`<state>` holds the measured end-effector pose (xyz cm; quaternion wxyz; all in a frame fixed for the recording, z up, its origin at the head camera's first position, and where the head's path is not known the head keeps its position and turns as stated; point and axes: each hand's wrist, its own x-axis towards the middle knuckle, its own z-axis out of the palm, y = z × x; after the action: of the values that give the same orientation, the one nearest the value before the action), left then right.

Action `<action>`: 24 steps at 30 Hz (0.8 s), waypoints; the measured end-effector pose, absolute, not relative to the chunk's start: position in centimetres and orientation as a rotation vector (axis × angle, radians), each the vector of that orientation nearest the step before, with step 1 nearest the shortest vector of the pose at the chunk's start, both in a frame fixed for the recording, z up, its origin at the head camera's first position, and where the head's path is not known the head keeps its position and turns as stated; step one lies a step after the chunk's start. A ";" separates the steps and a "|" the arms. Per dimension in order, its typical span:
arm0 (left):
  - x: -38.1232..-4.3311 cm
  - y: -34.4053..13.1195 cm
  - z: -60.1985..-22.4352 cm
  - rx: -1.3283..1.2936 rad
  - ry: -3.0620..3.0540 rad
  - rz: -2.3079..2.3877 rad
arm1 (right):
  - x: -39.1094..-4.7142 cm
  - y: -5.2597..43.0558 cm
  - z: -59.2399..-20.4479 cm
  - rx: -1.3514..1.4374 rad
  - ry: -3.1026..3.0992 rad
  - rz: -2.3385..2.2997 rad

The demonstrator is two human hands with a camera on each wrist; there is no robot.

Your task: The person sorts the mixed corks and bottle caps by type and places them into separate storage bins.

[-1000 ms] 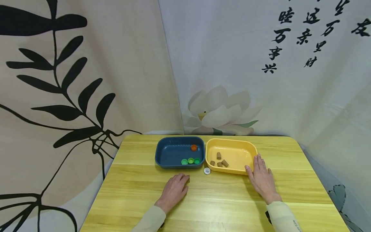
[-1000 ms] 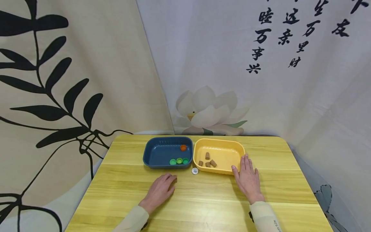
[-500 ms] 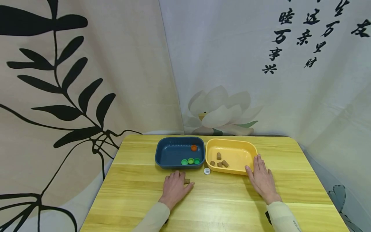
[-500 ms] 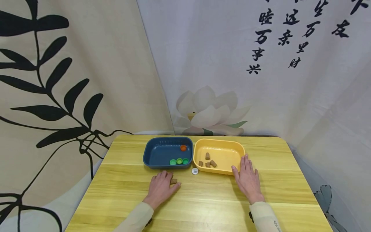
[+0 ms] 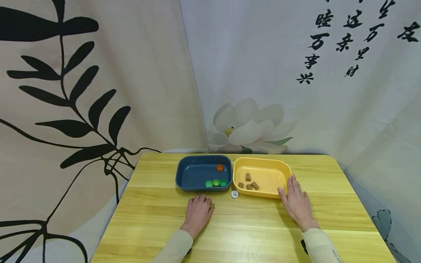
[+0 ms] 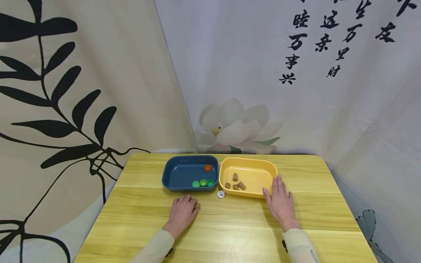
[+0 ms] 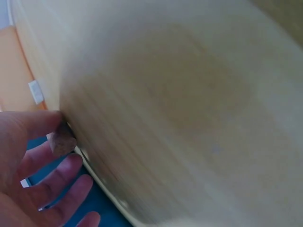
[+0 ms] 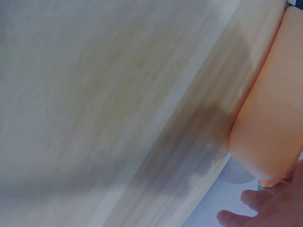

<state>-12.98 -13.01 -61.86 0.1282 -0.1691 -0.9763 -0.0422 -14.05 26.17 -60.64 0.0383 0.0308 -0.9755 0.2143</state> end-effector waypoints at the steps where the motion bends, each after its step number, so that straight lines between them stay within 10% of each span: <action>1: -12.9 -13.0 -61.8 -0.499 -2.833 -0.125 | -14.0 26.2 -60.6 0.093 -2.992 0.657; 24: -14.5 -8.4 -57.7 -0.776 -2.648 -0.256 | -14.4 26.7 -60.3 0.021 -2.937 0.670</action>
<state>-14.46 -8.39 -57.71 0.1839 -0.2753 -0.9392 -0.0907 -14.40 26.65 -60.26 0.0644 0.0069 -0.9729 0.2221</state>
